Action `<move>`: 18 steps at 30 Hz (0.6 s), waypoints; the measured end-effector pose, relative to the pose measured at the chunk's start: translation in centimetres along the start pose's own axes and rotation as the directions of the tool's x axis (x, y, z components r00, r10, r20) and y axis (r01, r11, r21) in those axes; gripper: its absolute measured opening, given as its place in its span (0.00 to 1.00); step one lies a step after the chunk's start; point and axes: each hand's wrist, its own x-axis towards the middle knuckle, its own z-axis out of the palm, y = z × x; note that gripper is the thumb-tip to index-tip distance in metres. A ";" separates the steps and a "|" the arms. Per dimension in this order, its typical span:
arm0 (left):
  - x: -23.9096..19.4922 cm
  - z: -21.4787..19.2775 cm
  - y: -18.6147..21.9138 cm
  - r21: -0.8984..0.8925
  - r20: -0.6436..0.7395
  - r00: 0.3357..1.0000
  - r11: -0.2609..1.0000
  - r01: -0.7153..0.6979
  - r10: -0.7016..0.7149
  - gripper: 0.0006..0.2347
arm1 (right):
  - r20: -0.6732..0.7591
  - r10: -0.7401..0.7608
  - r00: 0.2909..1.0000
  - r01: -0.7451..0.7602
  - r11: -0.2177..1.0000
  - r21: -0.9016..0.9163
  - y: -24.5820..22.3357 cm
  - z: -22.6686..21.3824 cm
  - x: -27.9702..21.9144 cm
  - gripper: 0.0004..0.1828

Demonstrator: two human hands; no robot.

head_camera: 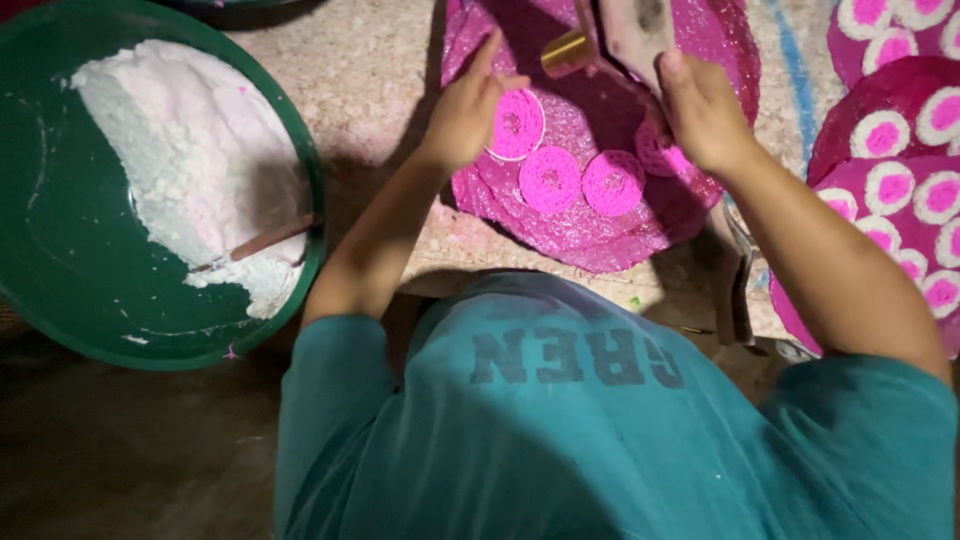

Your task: The person scoops pink and white powders into a handheld press, then presses the mixture into a circular mold on a pink glittery mat. The person repeatedly forms and arranges pink and white circular pieces on the mat.

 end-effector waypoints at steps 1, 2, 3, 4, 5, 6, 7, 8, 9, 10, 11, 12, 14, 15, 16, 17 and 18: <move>-0.4 0.0 0.2 0.272 -0.047 0.990 0.956 -0.112 0.130 0.29 | -0.019 0.001 1.000 0.000 1.000 0.013 0.1 0.0 -0.4 0.39; -0.8 -0.1 0.3 0.439 -0.009 1.000 0.898 -0.023 0.030 0.30 | -0.035 0.009 0.999 -0.009 1.000 0.013 0.3 0.1 -0.8 0.41; -1.3 -0.2 0.4 0.594 0.010 0.997 0.803 0.057 -0.078 0.32 | -0.049 0.019 0.999 -0.018 1.000 0.015 0.4 0.3 -1.4 0.42; -1.6 -0.4 0.6 0.729 0.009 0.982 0.673 0.121 -0.186 0.33 | -0.064 0.029 0.998 -0.028 0.999 0.017 0.6 0.5 -1.9 0.44; -2.1 -0.6 0.8 0.687 -0.047 0.996 0.722 0.087 -0.075 0.34 | -0.069 0.038 0.997 -0.031 0.994 0.101 0.7 0.8 -2.5 0.44; -2.7 -0.8 1.0 0.644 -0.108 0.994 0.764 0.044 0.034 0.35 | -0.075 0.048 0.996 -0.034 0.982 0.184 0.8 1.0 -3.2 0.45; -3.0 -1.0 1.3 0.602 -0.174 0.975 0.799 -0.007 0.140 0.36 | -0.079 0.058 0.995 -0.036 0.964 0.264 1.0 1.3 -3.9 0.45; -3.1 -1.2 1.5 0.562 -0.103 0.979 0.823 -0.088 0.175 0.41 | -0.095 0.049 0.994 -0.017 0.949 0.315 1.2 1.7 -4.6 0.45; -3.2 -1.3 1.7 0.515 -0.033 0.977 0.841 -0.165 0.212 0.46 | -0.111 0.041 0.993 0.003 0.931 0.365 1.5 2.1 -5.4 0.45; -3.3 -1.3 1.8 0.460 0.034 0.967 0.855 -0.239 0.252 0.51 | -0.128 0.033 0.991 0.023 0.910 0.414 1.9 2.5 -6.1 0.45; -3.5 -1.2 1.9 0.436 0.080 0.975 0.872 -0.223 0.209 0.52 | -0.146 0.058 0.988 0.016 0.888 0.459 2.3 2.9 -6.8 0.45; -3.6 -1.0 1.9 0.412 0.127 0.978 0.887 -0.206 0.168 0.53 | -0.163 0.084 0.983 0.010 0.864 0.504 2.7 3.2 -7.5 0.45; -3.7 -0.8 1.8 0.407 0.176 0.979 0.898 -0.167 0.103 0.53 | -0.202 0.114 0.973 0.028 0.807 0.589 3.7 3.8 -8.6 0.45; -3.5 -0.8 1.9 0.425 0.178 0.981 0.893 -0.149 0.079 0.53 | -0.228 0.121 0.966 0.052 0.776 0.629 4.2 3.9 -9.1 0.44; -3.4 -0.8 1.9 0.442 0.181 0.982 0.887 -0.131 0.055 0.52 | -0.254 0.129 0.959 0.077 0.742 0.666 4.6 3.9 -9.5 0.44; -3.2 -1.0 2.1 0.423 0.183 0.983 0.899 -0.108 0.032 0.52 | -0.260 0.163 0.952 0.072 0.705 0.705 5.0 3.9 -10.0 0.43; -2.7 -1.3 2.4 0.405 0.186 0.983 0.911 -0.085 0.009 0.52 | -0.264 0.197 0.944 0.068 0.667 0.742 5.3 3.8 -10.4 0.43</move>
